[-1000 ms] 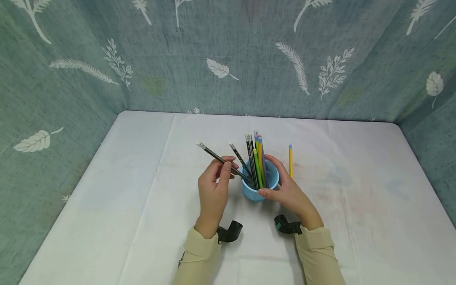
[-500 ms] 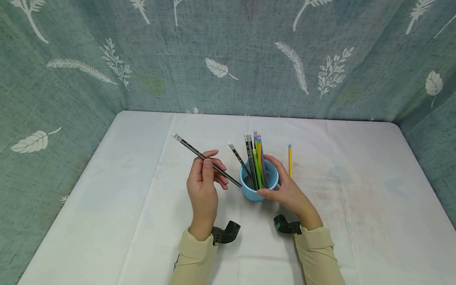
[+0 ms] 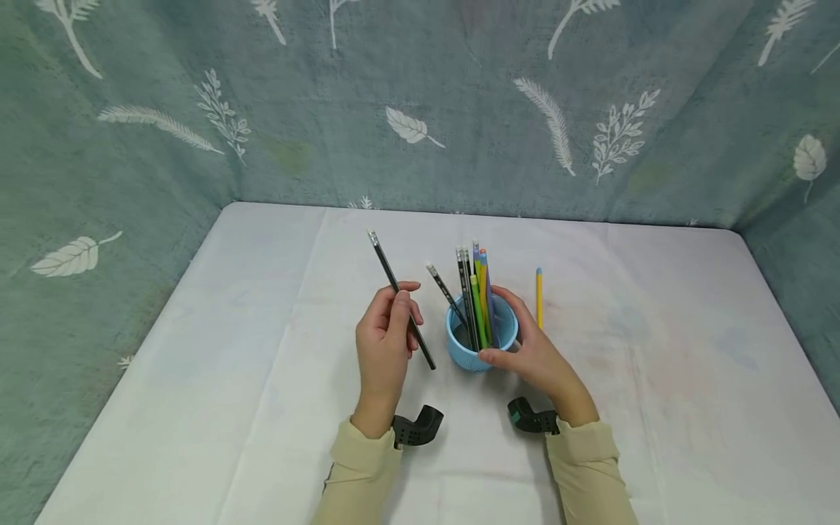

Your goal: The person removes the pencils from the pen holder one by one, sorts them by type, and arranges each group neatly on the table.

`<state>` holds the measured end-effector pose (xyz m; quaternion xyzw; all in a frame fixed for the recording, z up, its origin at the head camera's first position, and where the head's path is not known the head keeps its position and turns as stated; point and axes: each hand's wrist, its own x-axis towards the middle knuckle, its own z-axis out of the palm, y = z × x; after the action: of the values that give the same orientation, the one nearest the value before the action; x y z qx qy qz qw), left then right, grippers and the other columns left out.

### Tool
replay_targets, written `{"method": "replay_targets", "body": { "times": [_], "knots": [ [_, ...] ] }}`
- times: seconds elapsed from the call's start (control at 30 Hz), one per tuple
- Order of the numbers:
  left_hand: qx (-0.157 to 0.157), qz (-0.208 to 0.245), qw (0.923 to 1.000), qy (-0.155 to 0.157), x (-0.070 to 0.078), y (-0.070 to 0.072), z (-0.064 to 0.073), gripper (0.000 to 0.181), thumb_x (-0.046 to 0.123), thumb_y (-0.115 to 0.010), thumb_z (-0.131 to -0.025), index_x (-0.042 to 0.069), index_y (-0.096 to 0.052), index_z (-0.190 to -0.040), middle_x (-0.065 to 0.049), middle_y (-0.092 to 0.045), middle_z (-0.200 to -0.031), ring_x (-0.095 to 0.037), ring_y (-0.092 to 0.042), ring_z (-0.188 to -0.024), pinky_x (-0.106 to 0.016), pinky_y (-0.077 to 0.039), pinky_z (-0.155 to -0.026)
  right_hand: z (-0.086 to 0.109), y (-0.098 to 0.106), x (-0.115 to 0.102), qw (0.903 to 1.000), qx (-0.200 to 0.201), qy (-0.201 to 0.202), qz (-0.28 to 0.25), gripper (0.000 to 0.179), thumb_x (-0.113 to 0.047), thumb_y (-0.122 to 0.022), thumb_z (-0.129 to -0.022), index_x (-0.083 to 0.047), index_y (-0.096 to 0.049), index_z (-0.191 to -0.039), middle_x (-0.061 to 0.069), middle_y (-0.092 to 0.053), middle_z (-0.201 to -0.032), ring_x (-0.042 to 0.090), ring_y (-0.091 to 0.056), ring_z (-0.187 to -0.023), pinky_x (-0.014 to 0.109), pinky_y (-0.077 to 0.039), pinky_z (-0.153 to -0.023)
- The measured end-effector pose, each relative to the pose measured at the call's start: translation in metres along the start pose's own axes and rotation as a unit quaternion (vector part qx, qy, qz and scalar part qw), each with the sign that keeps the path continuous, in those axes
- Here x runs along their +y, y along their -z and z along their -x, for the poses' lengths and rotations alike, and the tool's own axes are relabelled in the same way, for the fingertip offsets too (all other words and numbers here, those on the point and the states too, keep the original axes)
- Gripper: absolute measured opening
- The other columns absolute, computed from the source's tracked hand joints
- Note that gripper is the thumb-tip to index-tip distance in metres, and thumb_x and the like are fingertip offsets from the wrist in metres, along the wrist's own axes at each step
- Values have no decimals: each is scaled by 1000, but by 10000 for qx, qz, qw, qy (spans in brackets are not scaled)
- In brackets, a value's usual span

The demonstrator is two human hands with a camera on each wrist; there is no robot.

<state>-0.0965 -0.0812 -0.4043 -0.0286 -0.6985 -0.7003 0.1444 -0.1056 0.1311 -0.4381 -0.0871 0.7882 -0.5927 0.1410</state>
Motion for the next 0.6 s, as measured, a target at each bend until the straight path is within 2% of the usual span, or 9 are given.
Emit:
{"method": "replay_targets", "body": {
  "times": [0.23,0.4,0.6],
  "knots": [
    [-53,-259,9994,218,-2,0,0,24,30,-47,-96,18,-63,-111,-8,-54,-72,-18,-41,-44,-26,-36,-38,2,0,4,10000,21,75,24,82,-25,-72,-77,-43,-23,-140,-1,-17,-151,32,-19,-137,70,-21,-97],
    [-108,-700,9970,314,-5,0,-2,24,30,-47,-96,25,-61,-115,-6,-54,-73,-17,-42,-45,-26,-39,-42,1,-1,3,9999,3,121,-123,83,-21,-72,-77,-44,-23,-139,-2,-19,-150,31,-20,-137,68,-20,-99],
    [-150,-1248,9902,609,-13,1,-3,30,19,-46,-95,33,-58,-118,-5,-57,-75,-16,-44,-46,-25,-40,-45,3,-1,1,9997,-13,139,-198,83,-19,-72,-77,-45,-24,-138,-4,-20,-150,27,-19,-138,67,-18,-100]
  ]
}}
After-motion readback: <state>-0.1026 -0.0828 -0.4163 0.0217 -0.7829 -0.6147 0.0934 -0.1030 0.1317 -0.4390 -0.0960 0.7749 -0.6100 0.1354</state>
